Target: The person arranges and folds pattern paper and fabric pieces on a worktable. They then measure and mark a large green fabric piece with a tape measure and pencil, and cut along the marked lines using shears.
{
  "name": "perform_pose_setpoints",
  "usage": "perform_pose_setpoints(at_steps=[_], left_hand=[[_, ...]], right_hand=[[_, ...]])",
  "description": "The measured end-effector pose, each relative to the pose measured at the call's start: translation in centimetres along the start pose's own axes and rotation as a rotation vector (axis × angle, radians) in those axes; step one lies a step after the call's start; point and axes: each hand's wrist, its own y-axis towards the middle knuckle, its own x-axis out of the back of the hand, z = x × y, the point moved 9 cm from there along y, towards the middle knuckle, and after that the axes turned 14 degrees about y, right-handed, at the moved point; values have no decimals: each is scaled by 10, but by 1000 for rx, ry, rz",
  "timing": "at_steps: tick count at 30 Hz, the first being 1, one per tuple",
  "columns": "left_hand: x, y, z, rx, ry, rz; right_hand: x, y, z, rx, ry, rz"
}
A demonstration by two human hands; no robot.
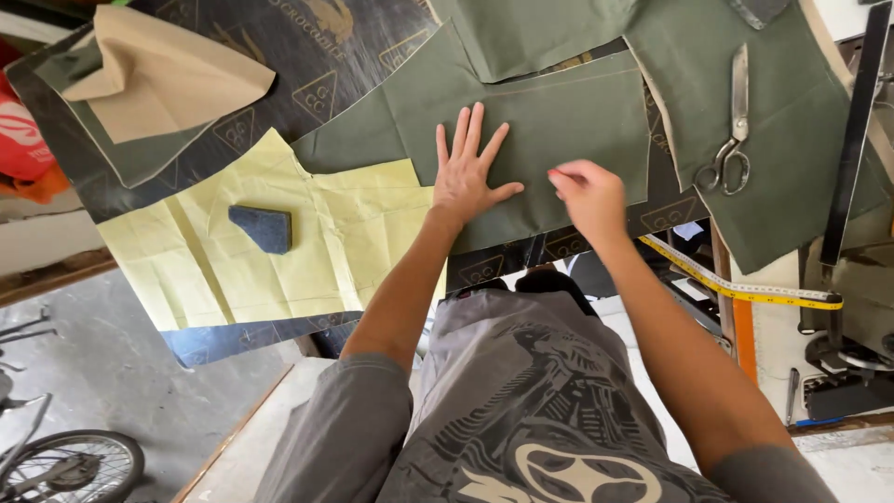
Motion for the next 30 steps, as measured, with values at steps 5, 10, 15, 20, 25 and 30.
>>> perform_pose_setpoints(at_steps=[5, 10, 15, 20, 25, 30], left_hand=[[-10, 2, 5, 53, -118, 98], [-6, 2, 7, 16, -18, 16], [-4, -2, 7, 0, 12, 64], [1, 3, 9, 1, 48, 84], [-2, 4, 7, 2, 44, 98], [0, 4, 7, 6, 54, 148]], right_hand=[[-81, 48, -2, 706, -452, 30], [-86, 28, 7, 624, -474, 102], [-72, 31, -2, 646, -487, -11], [-66, 39, -6, 532, -581, 35], [-74, 37, 3, 553, -489, 87], [-45, 50, 15, 701, -583, -137]])
